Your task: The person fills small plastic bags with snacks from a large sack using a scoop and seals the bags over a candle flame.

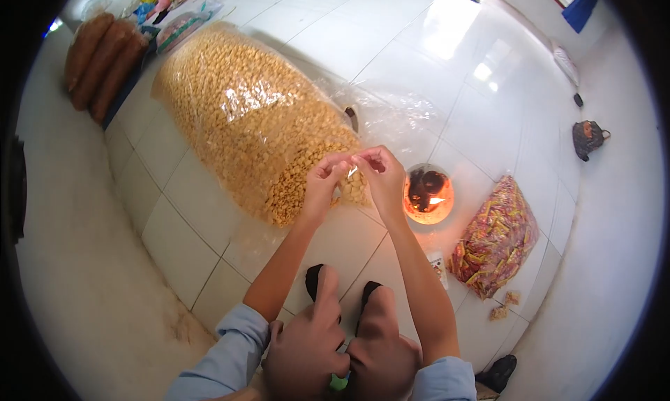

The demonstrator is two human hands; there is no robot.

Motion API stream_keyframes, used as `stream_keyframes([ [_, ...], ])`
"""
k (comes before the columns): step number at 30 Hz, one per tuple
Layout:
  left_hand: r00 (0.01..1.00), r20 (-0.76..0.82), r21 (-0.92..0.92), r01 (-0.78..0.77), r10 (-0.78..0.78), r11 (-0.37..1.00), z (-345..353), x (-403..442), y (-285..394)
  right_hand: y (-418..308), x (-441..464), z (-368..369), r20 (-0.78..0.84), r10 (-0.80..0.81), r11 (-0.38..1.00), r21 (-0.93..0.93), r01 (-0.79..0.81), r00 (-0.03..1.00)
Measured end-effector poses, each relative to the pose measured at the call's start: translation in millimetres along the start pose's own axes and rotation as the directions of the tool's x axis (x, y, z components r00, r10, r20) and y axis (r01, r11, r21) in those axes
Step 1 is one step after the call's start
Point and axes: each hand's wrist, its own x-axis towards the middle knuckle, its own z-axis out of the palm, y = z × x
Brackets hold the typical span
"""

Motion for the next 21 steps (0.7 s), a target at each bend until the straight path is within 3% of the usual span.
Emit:
stream_keyframes([
  [3,0.996,0.058,0.042,-0.075,0.073,0.996,31.4,-9.7,1.4,-29.5,-14.0,-26.2,-0.045,-0.052,0.998,-0.032,0.051,0.998],
  [5,0.992,0.079,-0.174,-0.084,0.099,0.981,57.3,-20.4,-0.2,-63.4,-30.2,-39.0,-0.091,-0.092,0.995,-0.043,0.089,0.992],
  [9,0.973,0.133,-0.367,-0.129,0.189,0.921,108.1,-46.0,12.1,-101.1,-53.8,-70.9,-0.128,-0.134,0.99,-0.065,0.127,0.983],
  [12,0.961,0.209,-0.392,-0.09,0.183,0.916,139.3,-64.1,25.8,-123.3,-65.7,-94.4,-0.172,-0.104,0.993,-0.076,0.092,0.98],
  [14,0.961,0.212,-0.339,-0.098,0.178,0.936,156.5,-75.3,35.3,-134.7,-73.3,-107.0,-0.25,-0.212,0.974,0.02,0.224,0.945],
  [21,0.965,0.2,-0.267,-0.113,0.17,0.957,202.2,-99.8,45.0,-166.7,-104.4,-141.0,-0.388,-0.261,0.952,0.047,0.302,0.884],
])
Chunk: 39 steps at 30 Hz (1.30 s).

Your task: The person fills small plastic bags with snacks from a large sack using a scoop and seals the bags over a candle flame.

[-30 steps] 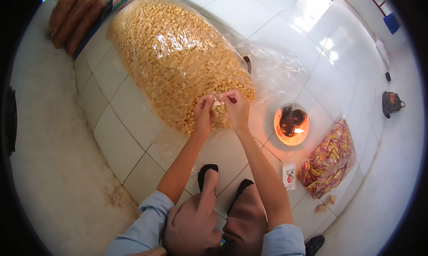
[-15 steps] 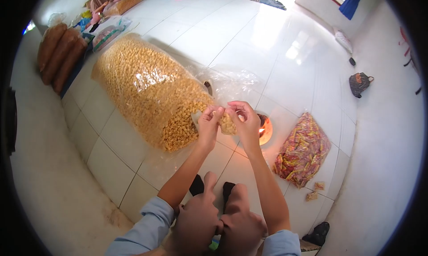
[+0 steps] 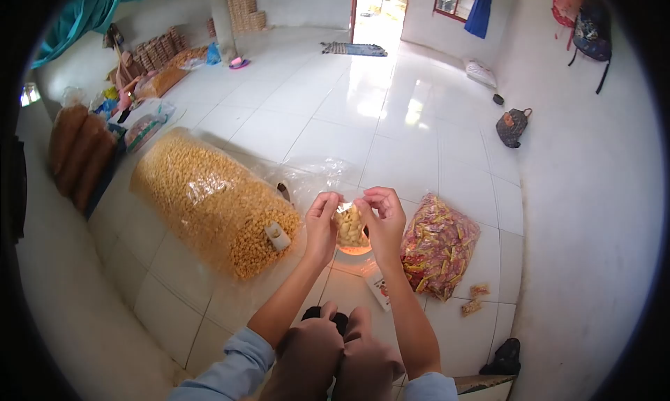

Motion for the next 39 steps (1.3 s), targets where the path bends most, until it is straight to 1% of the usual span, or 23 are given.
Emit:
stream_keyframes([
  [1,1.0,-0.025,0.017,0.009,-0.008,1.0,4.5,-0.6,-3.1,-1.8,-0.3,-5.1,-0.012,-0.009,1.0,0.001,0.009,1.0],
  [2,0.999,0.015,0.032,-0.038,0.037,0.999,6.8,2.6,-8.6,-1.2,0.7,-10.3,-0.034,-0.052,0.999,0.014,0.053,0.998],
  [3,0.999,0.023,0.035,-0.032,0.031,0.999,8.6,4.8,-10.0,0.3,1.8,-15.0,-0.056,-0.087,0.996,0.027,0.088,0.995],
  [5,0.988,0.131,0.08,-0.091,0.08,0.993,5.6,5.4,-13.4,4.8,2.6,-24.0,-0.063,-0.11,0.993,0.035,0.113,0.992],
  [6,0.99,0.127,0.089,-0.078,0.067,0.993,6.4,4.3,-12.5,8.5,2.2,-27.8,-0.059,-0.137,0.989,0.044,0.14,0.989],
  [8,0.968,0.197,0.082,-0.177,0.158,0.981,9.1,5.2,-9.3,18.1,2.9,-34.2,-0.052,-0.146,0.989,0.013,0.147,0.988],
  [9,0.97,0.191,0.091,-0.167,0.147,0.982,7.7,7.0,-10.3,22.6,3.3,-35.8,-0.036,-0.168,0.986,-0.019,0.167,0.985],
  [12,0.971,0.185,0.178,-0.185,0.152,0.967,0.1,12.3,-15.2,30.7,4.9,-34.5,-0.02,-0.184,0.983,0.014,0.185,0.983],
  [13,0.962,0.194,0.193,-0.23,0.192,0.954,-2.9,14.0,-17.1,32.7,5.6,-33.6,-0.02,-0.174,0.984,0.016,0.175,0.984],
  [14,0.951,0.204,0.208,-0.274,0.232,0.939,-5.8,15.4,-18.2,34.1,6.0,-32.6,0.004,-0.167,0.984,0.069,0.167,0.986],
  [15,0.954,0.197,0.214,-0.268,0.227,0.939,-7.2,16.1,-17.2,35.0,6.2,-31.6,0.028,-0.162,0.98,0.123,0.157,0.986],
  [18,0.963,0.165,0.246,-0.251,0.215,0.936,-12.9,16.8,-15.2,34.4,5.7,-31.0,0.085,-0.101,0.989,0.12,0.09,0.991],
  [19,0.957,0.154,0.252,-0.279,0.247,0.926,-16.0,17.5,-16.3,35.9,6.1,-30.0,0.087,-0.095,0.989,0.12,0.084,0.992],
  [21,0.95,0.142,0.259,-0.308,0.28,0.915,-18.2,16.9,-15.8,37.6,7.8,-27.8,0.061,-0.159,0.983,0.1,0.152,0.985],
  [25,0.94,0.089,0.217,-0.34,0.329,0.915,-14.8,13.2,-10.8,38.1,9.3,-23.2,0.077,-0.174,0.984,0.052,0.17,0.982],
  [28,0.93,0.075,0.241,-0.366,0.359,0.899,-15.2,13.7,-6.8,33.2,10.7,-19.3,0.154,-0.169,0.985,0.049,0.163,0.974],
  [30,0.928,0.075,0.262,-0.37,0.364,0.891,-15.4,13.5,-4.3,29.7,10.4,-17.8,0.175,-0.101,0.993,0.072,0.09,0.979],
  [31,0.928,0.073,0.283,-0.37,0.365,0.885,-15.6,13.0,-2.8,28.1,10.1,-16.8,0.176,-0.103,0.993,0.072,0.091,0.979],
  [33,0.926,0.07,0.304,-0.373,0.37,0.877,-15.4,12.4,-0.2,25.9,10.0,-14.7,0.183,-0.008,0.998,0.066,-0.005,0.983],
  [34,0.926,0.065,0.328,-0.373,0.373,0.868,-14.8,11.8,0.6,26.1,10.1,-13.9,0.185,-0.009,0.998,0.067,-0.003,0.983],
  [36,0.925,0.061,0.352,-0.371,0.375,0.859,-14.8,12.0,0.8,28.7,10.0,-13.4,0.102,-0.02,1.0,0.022,0.018,0.995],
  [37,0.927,0.067,0.357,-0.367,0.368,0.859,-15.7,12.9,-0.3,30.0,10.7,-13.4,0.101,-0.021,1.0,0.022,0.019,0.995],
  [39,0.929,0.076,0.362,-0.364,0.361,0.858,-15.1,14.2,-0.7,32.2,12.6,-13.9,0.044,-0.11,0.994,0.02,0.109,0.993],
])
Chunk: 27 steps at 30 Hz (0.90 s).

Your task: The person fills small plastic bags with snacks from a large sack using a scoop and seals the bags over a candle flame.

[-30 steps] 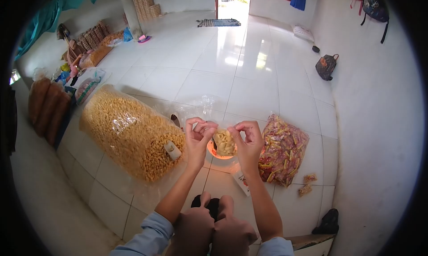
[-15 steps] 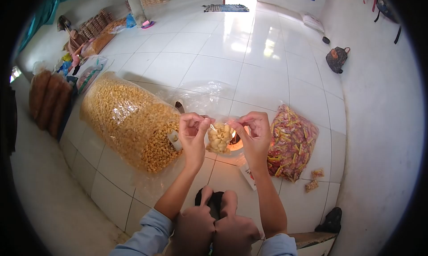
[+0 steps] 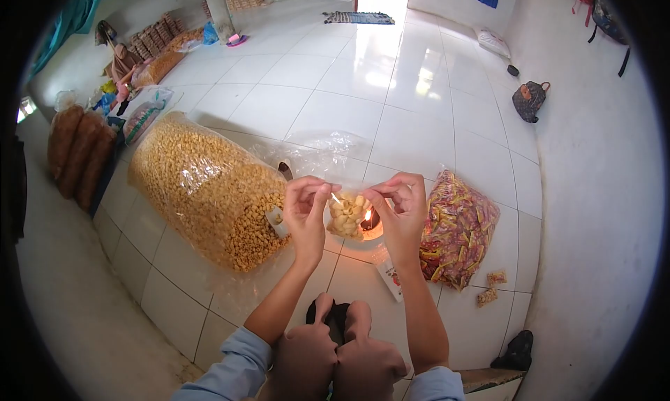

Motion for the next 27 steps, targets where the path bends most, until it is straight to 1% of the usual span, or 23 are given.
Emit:
stream_keyframes([
  [2,0.995,0.052,-0.038,0.086,-0.084,0.996,1.8,2.0,1.9,-0.4,-0.4,-1.2,-0.014,-0.014,1.0,-0.014,0.014,1.0],
  [3,0.995,0.054,-0.039,0.083,-0.081,0.996,1.3,3.5,0.7,-1.9,-0.4,-2.3,-0.027,-0.028,0.999,-0.03,0.027,0.999],
  [4,0.992,0.12,0.06,0.024,-0.031,0.998,-0.2,6.3,-1.4,-4.4,0.4,-4.3,-0.027,-0.037,0.999,-0.029,0.036,0.999],
  [5,0.982,0.19,0.154,-0.046,0.016,0.987,-0.3,9.4,0.1,-7.5,2.0,-6.9,-0.022,-0.048,0.992,-0.116,0.045,0.999],
  [6,0.98,0.195,0.15,-0.058,0.028,0.987,1.8,11.7,7.2,-11.8,4.0,-8.9,-0.016,-0.06,0.978,-0.202,0.055,0.998],
  [7,0.974,0.225,0.247,-0.096,0.039,0.964,4.5,13.5,16.3,-19.2,6.4,-9.8,-0.017,-0.073,0.977,-0.201,0.068,0.997],
  [8,0.966,0.254,0.34,-0.137,0.049,0.93,7.0,15.0,23.6,-29.0,8.6,-10.5,0.009,-0.107,0.943,-0.315,0.105,0.994],
  [9,0.964,0.259,0.335,-0.148,0.06,0.931,9.2,16.6,28.6,-37.8,10.3,-11.3,0.037,-0.137,0.895,-0.424,0.139,0.99],
  [12,0.969,0.23,0.304,-0.154,0.084,0.94,15.0,20.3,42.5,-56.8,13.3,-14.9,0.062,-0.173,0.865,-0.468,0.181,0.983],
  [14,0.965,0.261,0.272,-0.084,0.01,0.959,15.9,23.3,50.3,-63.5,14.2,-19.3,0.07,-0.192,0.851,-0.484,0.202,0.979],
  [15,0.964,0.267,0.268,-0.09,0.016,0.959,16.9,24.4,55.7,-66.4,14.4,-21.2,0.081,-0.2,0.839,-0.5,0.214,0.976],
  [17,0.948,0.316,0.362,-0.089,-0.032,0.928,19.0,25.5,69.0,-74.5,13.5,-22.2,0.081,-0.21,0.818,-0.532,0.221,0.974],
  [18,0.947,0.319,0.36,-0.092,-0.03,0.928,20.0,26.4,74.0,-77.6,12.8,-22.8,0.084,-0.213,0.797,-0.561,0.223,0.973],
  [20,0.926,0.372,0.41,-0.099,-0.067,0.907,22.0,28.2,81.4,-81.1,10.8,-25.2,0.1,-0.229,0.775,-0.584,0.243,0.968],
  [21,0.924,0.376,0.409,-0.101,-0.066,0.907,22.8,28.2,83.0,-83.0,9.6,-26.5,0.117,-0.241,0.751,-0.606,0.261,0.963],
  [25,0.918,0.388,0.365,-0.066,-0.087,0.929,23.9,28.5,85.6,-93.0,5.2,-28.3,0.131,-0.224,0.758,-0.599,0.257,0.966],
  [27,0.914,0.393,0.349,-0.051,-0.097,0.936,24.0,29.1,89.1,-92.7,4.5,-29.4,0.161,-0.266,0.731,-0.61,0.308,0.95],
])
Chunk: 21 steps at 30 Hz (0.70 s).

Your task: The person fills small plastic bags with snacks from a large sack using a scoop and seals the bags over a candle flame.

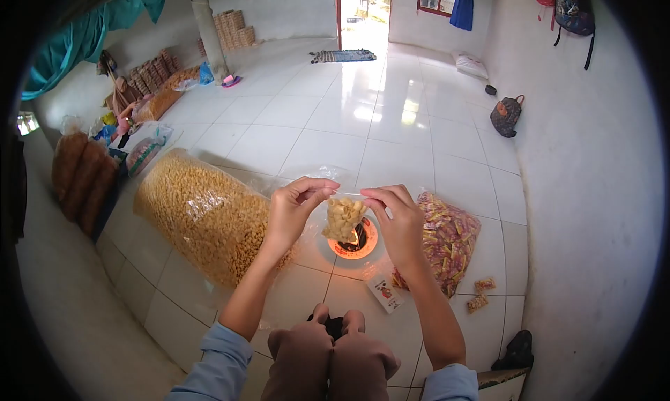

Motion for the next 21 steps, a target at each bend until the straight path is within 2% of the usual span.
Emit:
stream_keyframes([
  [2,0.994,0.058,0.005,0.094,-0.094,0.996,-1.4,-0.1,7.9,2.1,-0.2,0.1,-0.015,-0.047,0.998,-0.051,0.047,0.999],
  [3,0.994,0.059,0.006,0.092,-0.092,0.996,-1.3,0.0,10.7,2.7,0.0,0.1,-0.025,-0.094,0.991,-0.102,0.091,0.995],
  [5,0.996,0.063,0.132,0.061,-0.07,0.989,-1.7,0.0,16.0,1.9,1.1,-0.4,-0.035,-0.106,0.988,-0.112,0.102,0.994],
  [8,0.998,0.063,0.217,0.012,-0.027,0.976,-0.9,-0.9,25.6,-4.3,2.5,-3.1,-0.036,-0.125,0.981,-0.157,0.118,0.991],
  [13,0.993,0.095,0.272,-0.088,0.064,0.958,-0.7,-4.2,26.6,-12.8,6.3,-7.8,-0.029,-0.169,0.964,-0.212,0.159,0.985],
  [15,0.99,0.087,0.308,-0.13,0.108,0.943,-1.0,-5.3,24.9,-8.9,6.7,-7.5,0.029,-0.181,0.963,-0.196,0.183,0.983],
  [17,0.994,0.083,0.311,-0.088,0.065,0.946,-2.5,-5.6,22.8,-7.1,6.0,-8.1,0.061,-0.159,0.968,-0.186,0.167,0.985],
  [21,0.99,0.124,0.372,-0.104,0.062,0.922,-7.9,-5.9,22.0,-4.4,3.5,-11.0,0.15,-0.075,0.984,-0.148,0.098,0.986],
])
